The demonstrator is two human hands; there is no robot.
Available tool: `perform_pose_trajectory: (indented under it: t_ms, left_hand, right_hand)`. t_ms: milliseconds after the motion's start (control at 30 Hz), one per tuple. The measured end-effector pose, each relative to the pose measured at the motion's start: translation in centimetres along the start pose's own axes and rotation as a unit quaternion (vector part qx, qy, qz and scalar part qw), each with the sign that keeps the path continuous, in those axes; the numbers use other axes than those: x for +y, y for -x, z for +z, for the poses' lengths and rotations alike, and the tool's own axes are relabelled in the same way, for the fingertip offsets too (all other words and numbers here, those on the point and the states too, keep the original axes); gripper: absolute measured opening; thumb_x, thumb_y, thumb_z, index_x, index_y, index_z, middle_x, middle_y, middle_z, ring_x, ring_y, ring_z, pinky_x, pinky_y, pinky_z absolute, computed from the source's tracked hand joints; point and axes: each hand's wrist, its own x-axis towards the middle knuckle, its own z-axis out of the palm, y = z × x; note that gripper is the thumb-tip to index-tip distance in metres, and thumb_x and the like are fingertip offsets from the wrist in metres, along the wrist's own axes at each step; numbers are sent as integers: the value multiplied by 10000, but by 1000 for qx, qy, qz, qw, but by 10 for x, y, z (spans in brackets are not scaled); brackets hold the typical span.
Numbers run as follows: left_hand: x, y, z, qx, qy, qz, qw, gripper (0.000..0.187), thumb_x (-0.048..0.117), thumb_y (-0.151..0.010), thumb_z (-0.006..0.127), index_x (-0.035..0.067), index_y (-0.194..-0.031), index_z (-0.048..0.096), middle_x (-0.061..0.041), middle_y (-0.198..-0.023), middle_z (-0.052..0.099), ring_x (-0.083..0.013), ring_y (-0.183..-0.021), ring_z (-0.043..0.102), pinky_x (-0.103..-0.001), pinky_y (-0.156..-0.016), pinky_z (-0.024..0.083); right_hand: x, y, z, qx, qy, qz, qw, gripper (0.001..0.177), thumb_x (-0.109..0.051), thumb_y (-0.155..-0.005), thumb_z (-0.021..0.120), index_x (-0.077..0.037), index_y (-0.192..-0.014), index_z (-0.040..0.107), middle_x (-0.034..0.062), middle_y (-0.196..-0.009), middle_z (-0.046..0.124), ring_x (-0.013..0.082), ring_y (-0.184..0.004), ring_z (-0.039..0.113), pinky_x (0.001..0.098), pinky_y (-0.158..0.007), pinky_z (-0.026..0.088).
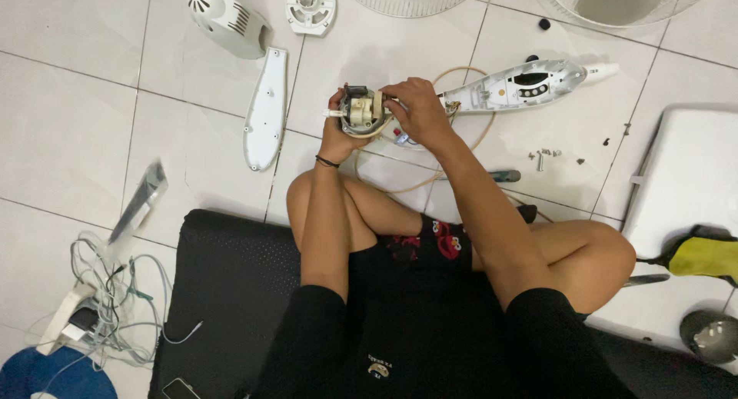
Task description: The person sits on a mat and disassembles an electric fan by removing screws from the base and motor housing using a screwdriver. They separate the motor from the base and handle the internal wiring.
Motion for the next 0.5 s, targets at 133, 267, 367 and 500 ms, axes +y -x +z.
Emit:
perform_pose_trajectory:
  t_ms: [133,267,367,500]
  left_hand:
    - [-6,-5,-6,-13,-44,18,999,1202,-40,-556,983,76,-1543,306,-110,-1569,448,-251,-1456,468,-391,-1237,409]
    - [-10,-7,-7,-12,-38,12,999,1216,-71,-528,980,71,-1543,324,-122,-1606,431,-250,-1494,434,-393,-1264,379]
    - [-2,-7,-5,-7,-59,7,998,1245,-82,-519,979,59,-1559,309,-121,-1612,410,-240,-1471,440,-384,-1235,393]
    - [19,0,3,36,-83,-90,992,1214,-57,-539,970,48,-1563,327,-118,-1410,585,-228,-1289,601,-366,-1104,543]
  right_hand:
    - [-5,0,6,-7,-18,5,1000,188,-101,-936,754,-68,-1118,719,84,-993,723,309,-913,611,427,-885,471]
    - [-15,-1,8,18,1,2,1000,196,-92,-932,751,-69,-1124,720,70,-988,728,293,-907,612,409,-846,498]
    - [-20,-3,10,5,19,32,999,212,-111,-923,745,-74,-1130,723,65,-983,725,278,-909,624,385,-792,511]
    - [-26,-7,15,-11,76,29,997,195,-119,-930,735,-72,-1120,734,71,-954,723,289,-885,614,408,-783,500]
